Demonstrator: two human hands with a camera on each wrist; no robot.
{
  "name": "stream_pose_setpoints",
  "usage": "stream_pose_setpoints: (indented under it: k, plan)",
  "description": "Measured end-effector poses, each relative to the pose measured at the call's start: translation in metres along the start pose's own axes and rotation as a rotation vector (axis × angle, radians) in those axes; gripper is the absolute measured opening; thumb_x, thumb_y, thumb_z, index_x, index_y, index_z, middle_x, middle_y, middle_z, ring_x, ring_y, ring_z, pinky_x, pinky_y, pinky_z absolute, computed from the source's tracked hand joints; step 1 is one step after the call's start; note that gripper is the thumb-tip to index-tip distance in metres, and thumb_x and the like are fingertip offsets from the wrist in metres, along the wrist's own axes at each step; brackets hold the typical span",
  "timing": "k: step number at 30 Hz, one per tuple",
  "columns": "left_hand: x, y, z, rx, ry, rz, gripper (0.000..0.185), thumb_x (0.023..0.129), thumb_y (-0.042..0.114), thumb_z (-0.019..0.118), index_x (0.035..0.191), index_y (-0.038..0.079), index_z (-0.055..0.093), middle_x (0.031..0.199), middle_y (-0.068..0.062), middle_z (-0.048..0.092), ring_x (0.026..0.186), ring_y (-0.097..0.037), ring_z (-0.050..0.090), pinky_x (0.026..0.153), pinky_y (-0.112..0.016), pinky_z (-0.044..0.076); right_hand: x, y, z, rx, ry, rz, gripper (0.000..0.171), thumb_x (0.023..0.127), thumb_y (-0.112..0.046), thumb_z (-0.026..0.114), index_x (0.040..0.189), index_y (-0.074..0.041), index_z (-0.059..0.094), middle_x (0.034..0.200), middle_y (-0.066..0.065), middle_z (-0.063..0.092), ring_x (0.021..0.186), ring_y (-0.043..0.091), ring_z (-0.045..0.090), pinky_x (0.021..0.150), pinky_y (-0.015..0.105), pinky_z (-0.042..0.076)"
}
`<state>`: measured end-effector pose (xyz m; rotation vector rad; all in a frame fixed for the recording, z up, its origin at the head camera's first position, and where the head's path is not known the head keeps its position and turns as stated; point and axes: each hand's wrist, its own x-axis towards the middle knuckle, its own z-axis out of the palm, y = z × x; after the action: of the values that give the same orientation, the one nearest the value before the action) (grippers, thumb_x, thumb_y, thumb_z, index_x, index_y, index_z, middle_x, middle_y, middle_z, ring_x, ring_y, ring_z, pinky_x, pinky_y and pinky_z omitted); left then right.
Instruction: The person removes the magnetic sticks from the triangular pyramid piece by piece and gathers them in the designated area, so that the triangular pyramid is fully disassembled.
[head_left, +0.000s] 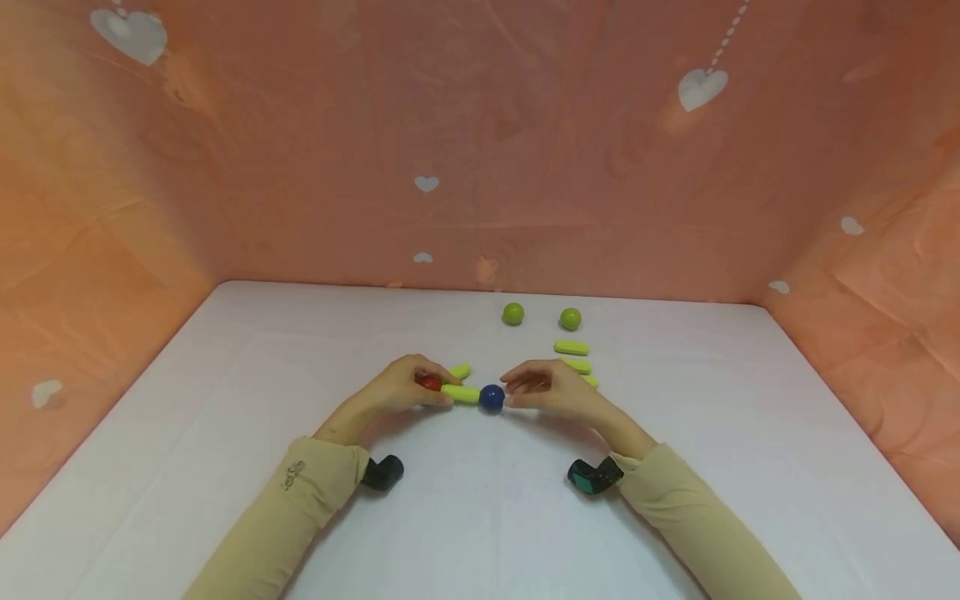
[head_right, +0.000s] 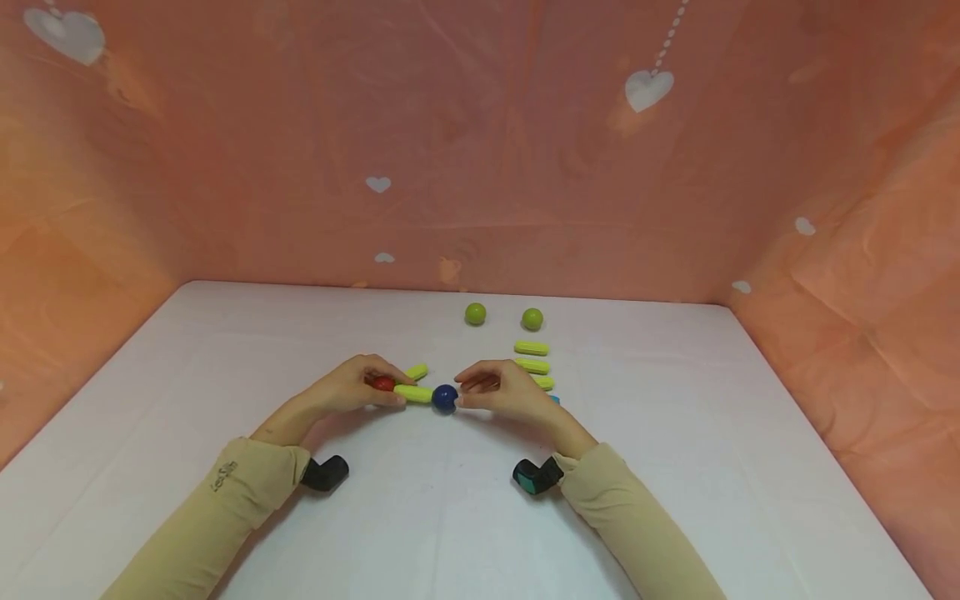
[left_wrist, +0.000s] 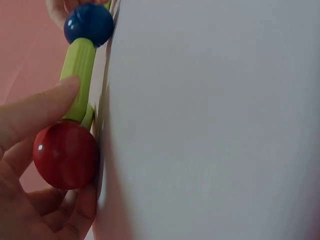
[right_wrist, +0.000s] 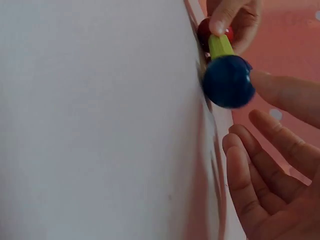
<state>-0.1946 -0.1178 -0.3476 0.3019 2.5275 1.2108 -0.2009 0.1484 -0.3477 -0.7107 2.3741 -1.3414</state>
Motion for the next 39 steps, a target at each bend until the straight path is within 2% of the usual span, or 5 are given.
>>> stream_pose_setpoints:
  k: [9,14,22,29,39]
  plan:
    - [-0.003,0.002,0.005,-0.023,0.042,0.001,0.025,0.079,0.013,0.077,0.104,0.01,0.075,0.117,-0.013,0.06,0.111,-0.027,0.049,0.101,-0.045,0.038,0.01,-0.002,0.011,-0.01,-0.051,0.028,0.039,0.085,-0.02,0.074,0.121,-0.007,0.065,0.109,0.006,0.068,0.092,0.013,0.061,0.085,0.029,0.049]
    - [-0.004,0.003,0.007,-0.014,0.064,0.018,0.025,0.079,0.012,0.078,0.104,0.009,0.075,0.117,-0.012,0.063,0.108,-0.025,0.051,0.097,-0.041,0.04,0.013,-0.006,0.014,-0.067,-0.064,0.008,0.039,0.085,-0.022,0.073,0.121,-0.01,0.065,0.115,0.004,0.066,0.095,0.014,0.059,0.088,0.031,0.047]
    - [-0.008,0.008,0.006,0.061,0.069,0.051,0.023,0.08,0.013,0.076,0.104,0.01,0.075,0.114,-0.011,0.063,0.106,-0.024,0.052,0.095,-0.04,0.04,0.012,-0.006,0.015,-0.07,-0.071,0.01,0.034,0.085,-0.021,0.074,0.117,-0.012,0.067,0.11,0.003,0.066,0.092,0.014,0.057,0.085,0.03,0.046]
    - [-0.008,0.013,0.003,0.089,0.049,0.018,0.024,0.081,0.015,0.076,0.105,0.012,0.075,0.113,-0.012,0.062,0.107,-0.026,0.053,0.097,-0.044,0.041,0.009,-0.008,0.014,-0.057,-0.13,-0.023,0.03,0.089,-0.021,0.069,0.116,-0.01,0.063,0.107,0.005,0.063,0.09,0.016,0.054,0.081,0.028,0.046]
    - [-0.008,0.006,0.004,0.09,0.062,0.027,0.022,0.081,0.013,0.076,0.103,0.011,0.076,0.108,-0.011,0.062,0.104,-0.025,0.053,0.095,-0.041,0.042,0.004,-0.01,0.012,-0.095,-0.156,-0.028,0.027,0.089,-0.02,0.069,0.112,-0.008,0.061,0.108,0.005,0.062,0.093,0.014,0.057,0.083,0.024,0.048]
